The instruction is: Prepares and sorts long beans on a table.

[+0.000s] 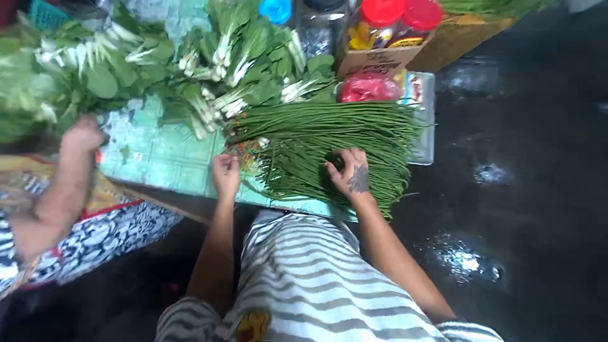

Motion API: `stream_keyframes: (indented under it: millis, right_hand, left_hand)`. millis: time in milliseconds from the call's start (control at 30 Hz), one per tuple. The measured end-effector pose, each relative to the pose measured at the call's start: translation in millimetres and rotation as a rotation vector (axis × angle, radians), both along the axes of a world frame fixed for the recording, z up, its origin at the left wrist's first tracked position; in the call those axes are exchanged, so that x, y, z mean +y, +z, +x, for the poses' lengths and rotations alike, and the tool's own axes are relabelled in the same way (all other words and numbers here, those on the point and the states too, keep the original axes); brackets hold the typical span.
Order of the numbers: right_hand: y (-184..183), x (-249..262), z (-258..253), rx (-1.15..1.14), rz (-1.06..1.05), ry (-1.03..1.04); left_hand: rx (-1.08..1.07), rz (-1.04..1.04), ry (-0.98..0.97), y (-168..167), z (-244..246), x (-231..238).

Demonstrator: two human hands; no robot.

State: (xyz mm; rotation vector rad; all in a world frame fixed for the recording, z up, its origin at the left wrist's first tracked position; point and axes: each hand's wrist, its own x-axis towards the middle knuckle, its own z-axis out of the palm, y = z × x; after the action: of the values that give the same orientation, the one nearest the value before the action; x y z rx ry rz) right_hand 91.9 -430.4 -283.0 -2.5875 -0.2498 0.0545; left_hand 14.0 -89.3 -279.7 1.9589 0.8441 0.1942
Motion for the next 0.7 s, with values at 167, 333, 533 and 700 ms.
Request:
stream_keyframes:
  millis: [167, 333, 533, 700]
  right_hand:
    - [0, 37, -29, 0.063, -0.196, 0.087]
    - [23, 99, -21, -0.063, -0.147, 0.368]
    - [5, 157, -33, 0.051, 0.052, 0.448]
    - [10, 168, -41, 0.152, 0.185, 0.342]
  left_hand:
    - [0.249, 0.269, -0.108, -26, -18, 22]
    - [0.220, 0.436, -0.416, -45, -1, 38]
    - [0.062, 0.432, -0.426, -65, 6, 38]
    - [-0.071, 0.131, -0.347, -48, 1, 45]
